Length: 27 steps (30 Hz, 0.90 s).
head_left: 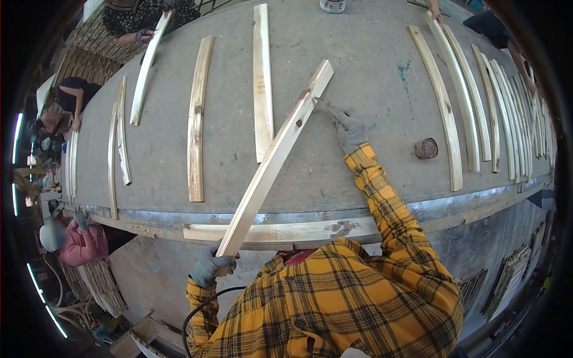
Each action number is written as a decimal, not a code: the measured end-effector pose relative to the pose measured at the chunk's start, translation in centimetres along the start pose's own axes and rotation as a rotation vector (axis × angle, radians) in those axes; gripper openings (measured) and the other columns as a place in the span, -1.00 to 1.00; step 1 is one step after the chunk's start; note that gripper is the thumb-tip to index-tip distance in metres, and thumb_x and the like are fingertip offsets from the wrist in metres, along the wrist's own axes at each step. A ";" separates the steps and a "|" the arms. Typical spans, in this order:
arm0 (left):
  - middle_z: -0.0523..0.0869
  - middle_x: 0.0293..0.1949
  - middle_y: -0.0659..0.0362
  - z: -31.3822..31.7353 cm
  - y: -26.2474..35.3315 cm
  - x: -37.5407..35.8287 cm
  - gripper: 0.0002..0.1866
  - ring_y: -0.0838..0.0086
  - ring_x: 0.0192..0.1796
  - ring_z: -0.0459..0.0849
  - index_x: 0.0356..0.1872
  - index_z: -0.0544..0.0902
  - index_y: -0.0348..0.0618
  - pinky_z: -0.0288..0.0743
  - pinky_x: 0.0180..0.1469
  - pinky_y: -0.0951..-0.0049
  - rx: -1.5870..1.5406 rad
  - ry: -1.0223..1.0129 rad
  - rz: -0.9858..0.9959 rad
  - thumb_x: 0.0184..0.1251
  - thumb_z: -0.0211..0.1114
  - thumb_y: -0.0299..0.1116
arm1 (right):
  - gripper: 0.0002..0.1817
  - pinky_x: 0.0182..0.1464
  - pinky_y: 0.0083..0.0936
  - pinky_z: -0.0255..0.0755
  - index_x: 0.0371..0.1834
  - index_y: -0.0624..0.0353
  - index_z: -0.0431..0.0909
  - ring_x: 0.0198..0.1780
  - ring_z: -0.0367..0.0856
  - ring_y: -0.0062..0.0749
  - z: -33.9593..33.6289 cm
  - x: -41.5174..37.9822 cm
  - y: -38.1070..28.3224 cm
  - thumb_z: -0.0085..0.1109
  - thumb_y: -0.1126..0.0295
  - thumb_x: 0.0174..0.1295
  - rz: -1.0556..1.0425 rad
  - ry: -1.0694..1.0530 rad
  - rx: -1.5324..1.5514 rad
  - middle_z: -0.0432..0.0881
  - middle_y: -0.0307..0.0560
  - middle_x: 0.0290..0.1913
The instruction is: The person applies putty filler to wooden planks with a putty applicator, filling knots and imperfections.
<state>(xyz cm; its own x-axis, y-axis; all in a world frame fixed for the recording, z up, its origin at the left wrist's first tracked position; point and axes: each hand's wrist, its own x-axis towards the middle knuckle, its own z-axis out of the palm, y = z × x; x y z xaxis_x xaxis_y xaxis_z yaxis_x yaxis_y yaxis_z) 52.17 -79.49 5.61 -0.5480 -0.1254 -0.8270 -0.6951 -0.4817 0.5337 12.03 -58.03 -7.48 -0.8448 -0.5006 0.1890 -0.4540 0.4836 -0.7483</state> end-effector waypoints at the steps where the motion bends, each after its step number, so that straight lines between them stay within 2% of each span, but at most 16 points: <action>1: 0.62 -0.35 0.09 -0.4 0.0 0.0 -0.39 0.46 -0.50 0.59 0.19 0.38 -0.25 0.48 -0.53 0.51 -0.002 -0.003 0.004 0.00 0.27 -0.58 | -0.67 -0.28 -0.57 0.38 -0.08 0.06 0.58 -0.32 0.50 -0.40 0.2 0.3 0.0 0.05 0.60 0.08 -0.004 0.001 -0.003 0.47 -0.13 -0.35; 3: 0.61 -0.36 0.08 -0.5 -0.3 0.0 -0.44 0.43 -0.53 0.59 0.12 0.43 -0.31 0.47 -0.54 0.47 0.048 0.059 0.064 -0.04 0.28 -0.60 | -0.61 -0.24 -0.44 0.43 0.00 -0.21 0.54 -0.29 0.52 -0.23 0.1 1.3 -0.1 0.02 0.49 0.12 -0.042 0.129 -0.109 0.51 -0.11 -0.33; 7: 0.61 -0.37 0.09 -0.3 -0.4 0.3 -0.39 0.44 -0.53 0.57 0.17 0.40 -0.28 0.46 -0.54 0.48 0.135 0.074 0.114 -0.05 0.26 -0.62 | -0.65 -0.24 -0.39 0.43 -0.03 -0.22 0.54 -0.27 0.52 -0.21 -0.2 2.4 -1.0 0.03 0.45 0.13 -0.051 0.093 -0.204 0.51 -0.13 -0.30; 9: 0.60 -0.37 0.09 -0.5 -0.3 0.3 -0.38 0.45 -0.54 0.57 0.17 0.40 -0.28 0.45 -0.54 0.49 0.141 0.086 0.120 -0.05 0.24 -0.63 | -0.74 -0.24 -0.37 0.43 -0.12 -0.15 0.55 -0.26 0.52 -0.21 0.5 2.1 -0.9 0.04 0.44 0.13 -0.101 0.054 -0.281 0.51 -0.15 -0.28; 13: 0.60 -0.37 0.09 -0.5 -0.3 0.7 -0.40 0.46 -0.55 0.56 0.15 0.41 -0.29 0.44 -0.55 0.49 0.153 0.088 0.119 -0.06 0.25 -0.63 | -0.81 -0.23 -0.39 0.43 -0.23 -0.07 0.54 -0.25 0.52 -0.20 0.0 0.7 -1.7 0.04 0.46 0.11 -0.068 -0.022 -0.206 0.51 -0.14 -0.30; 15: 0.60 -0.38 0.10 -0.7 0.0 0.7 -0.41 0.46 -0.55 0.56 0.14 0.42 -0.30 0.44 -0.55 0.50 0.136 0.083 0.108 -0.07 0.25 -0.63 | -0.73 -0.31 -0.61 0.39 -0.22 0.08 0.59 -0.35 0.50 -0.47 0.2 0.5 -1.3 0.00 0.61 0.05 -0.122 -0.031 -0.057 0.52 -0.17 -0.36; 18: 0.62 -0.38 0.14 -1.0 -0.1 0.7 -0.33 0.52 -0.53 0.56 0.21 0.38 -0.21 0.49 -0.53 0.56 0.134 0.077 0.063 -0.08 0.26 -0.64 | -0.64 -0.30 -0.63 0.40 -0.15 0.04 0.59 -0.36 0.49 -0.51 0.3 1.8 -0.9 -0.03 0.65 0.03 -0.009 0.036 0.028 0.52 -0.19 -0.37; 22: 0.62 -0.38 0.16 -1.0 0.1 0.8 -0.32 0.54 -0.52 0.56 0.21 0.38 -0.19 0.48 -0.53 0.57 0.131 0.075 0.060 -0.09 0.28 -0.63 | -0.64 -0.31 -0.63 0.39 -0.17 0.07 0.59 -0.39 0.49 -0.50 -0.2 1.4 -2.6 -0.04 0.67 0.01 -0.078 0.031 -0.077 0.51 -0.17 -0.39; 25: 0.61 -0.38 0.23 -1.2 -0.3 1.3 -0.31 0.60 -0.51 0.53 0.22 0.39 -0.15 0.46 -0.52 0.60 0.183 0.126 0.105 -0.10 0.28 -0.62 | -0.63 -0.34 -0.59 0.39 -0.17 0.06 0.59 -0.40 0.50 -0.46 -0.9 0.7 -2.8 -0.04 0.68 -0.01 -0.126 -0.071 -0.036 0.50 -0.15 -0.40; 27: 0.58 -0.39 0.30 -1.6 -0.5 1.5 -0.32 0.66 -0.48 0.49 0.22 0.41 -0.10 0.43 -0.49 0.65 0.306 0.168 0.166 -0.10 0.27 -0.61 | -0.60 -0.35 -0.54 0.41 -0.11 0.00 0.57 -0.38 0.53 -0.39 -1.0 1.5 -1.7 -0.04 0.64 0.00 -0.108 0.019 -0.189 0.51 -0.13 -0.38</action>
<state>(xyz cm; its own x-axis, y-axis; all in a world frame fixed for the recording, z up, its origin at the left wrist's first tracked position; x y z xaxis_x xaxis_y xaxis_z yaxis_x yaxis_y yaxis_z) 52.40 -80.81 3.86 -0.5988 -0.3327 -0.7285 -0.7236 -0.1651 0.6702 11.22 -58.91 -5.33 -0.7926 -0.5442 0.2749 -0.5859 0.5550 -0.5906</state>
